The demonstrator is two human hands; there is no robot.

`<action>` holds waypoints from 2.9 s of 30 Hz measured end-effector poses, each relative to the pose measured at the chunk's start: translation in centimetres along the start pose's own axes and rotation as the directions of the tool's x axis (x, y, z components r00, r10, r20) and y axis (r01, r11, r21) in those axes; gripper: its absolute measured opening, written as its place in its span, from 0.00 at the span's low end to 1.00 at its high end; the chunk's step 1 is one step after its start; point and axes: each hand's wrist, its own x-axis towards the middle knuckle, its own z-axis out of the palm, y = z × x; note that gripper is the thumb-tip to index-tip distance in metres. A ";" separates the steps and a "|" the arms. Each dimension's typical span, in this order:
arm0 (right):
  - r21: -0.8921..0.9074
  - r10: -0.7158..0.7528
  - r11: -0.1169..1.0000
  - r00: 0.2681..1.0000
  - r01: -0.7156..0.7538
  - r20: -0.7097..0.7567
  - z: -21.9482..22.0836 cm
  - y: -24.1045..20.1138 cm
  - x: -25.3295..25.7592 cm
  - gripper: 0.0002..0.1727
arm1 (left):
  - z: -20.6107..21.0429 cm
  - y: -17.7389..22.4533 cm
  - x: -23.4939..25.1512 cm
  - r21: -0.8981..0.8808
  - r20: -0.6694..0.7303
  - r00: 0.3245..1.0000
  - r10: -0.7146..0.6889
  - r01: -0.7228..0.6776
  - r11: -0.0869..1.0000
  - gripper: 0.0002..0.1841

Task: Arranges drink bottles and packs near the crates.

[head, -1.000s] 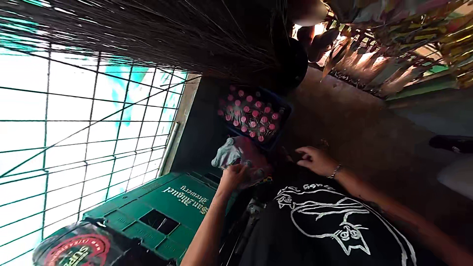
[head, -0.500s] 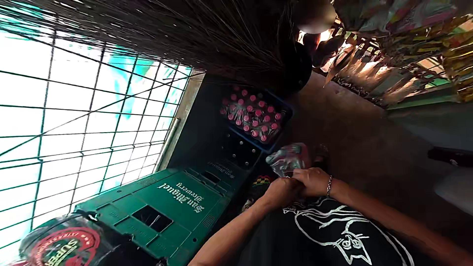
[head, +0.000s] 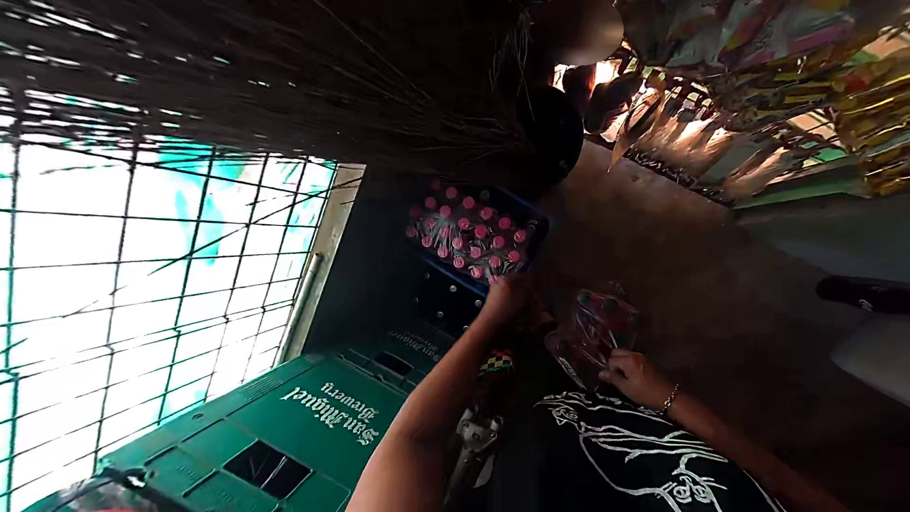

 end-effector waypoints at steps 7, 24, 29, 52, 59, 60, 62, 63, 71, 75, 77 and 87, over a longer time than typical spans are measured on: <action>0.054 0.225 0.973 0.974 -0.223 -0.017 0.8 2.8 -1.8 0.23 | -3.0 -5.1 10.6 0.184 -0.229 0.932 -0.282 0.326 0.927 0.26; 0.177 0.303 0.946 0.935 -0.271 -0.185 4.0 4.7 -2.5 0.22 | -5.5 -7.0 12.7 0.294 -0.026 0.945 -0.327 0.319 0.901 0.26; 0.148 0.249 0.962 0.960 -0.231 -0.125 4.3 4.2 -1.8 0.22 | -5.9 -8.6 10.2 0.158 -0.128 0.933 -0.335 0.353 0.922 0.24; 0.025 0.254 0.967 0.966 -0.254 -0.041 0.4 4.5 1.4 0.22 | -5.0 -5.2 -11.6 -0.251 0.006 0.982 -0.188 0.183 0.950 0.16; 0.013 0.308 0.951 0.951 -0.308 -0.029 -0.1 5.7 2.0 0.22 | -2.2 -5.7 -13.0 -0.239 -0.141 0.980 -0.141 0.105 0.965 0.17; 0.013 0.303 0.953 0.952 -0.303 -0.034 -0.2 5.8 2.0 0.21 | -2.3 -5.6 -13.4 -0.252 -0.176 0.974 -0.143 0.096 0.963 0.17; 0.012 0.302 0.953 0.953 -0.302 -0.036 -0.3 5.8 2.1 0.21 | -3.2 -5.5 -14.3 -0.302 -0.248 0.953 -0.172 0.093 0.949 0.15; 0.014 0.308 0.951 0.951 -0.308 -0.032 -0.4 5.8 2.2 0.21 | -3.8 -5.6 -14.7 -0.335 -0.284 0.940 -0.189 0.087 0.938 0.15; 0.065 0.303 0.952 0.951 -0.299 -0.065 -0.4 5.6 1.9 0.22 | -8.8 -9.5 -16.6 -0.389 -0.452 0.844 -0.290 0.106 0.915 0.18; 0.060 0.310 0.950 0.948 -0.306 -0.069 -0.1 5.6 1.6 0.22 | -10.8 -13.0 -15.2 -0.369 -0.497 0.796 -0.346 0.167 0.914 0.18; 0.062 0.319 0.947 0.945 -0.315 -0.070 0.1 5.7 1.5 0.22 | -11.1 -14.5 -14.2 -0.277 -0.525 0.771 -0.360 0.245 0.929 0.16; 0.032 0.336 0.942 0.941 -0.335 -0.036 0.7 5.0 2.3 0.21 | -2.2 -22.3 -7.8 -0.110 -0.209 0.826 -0.523 0.511 0.852 0.18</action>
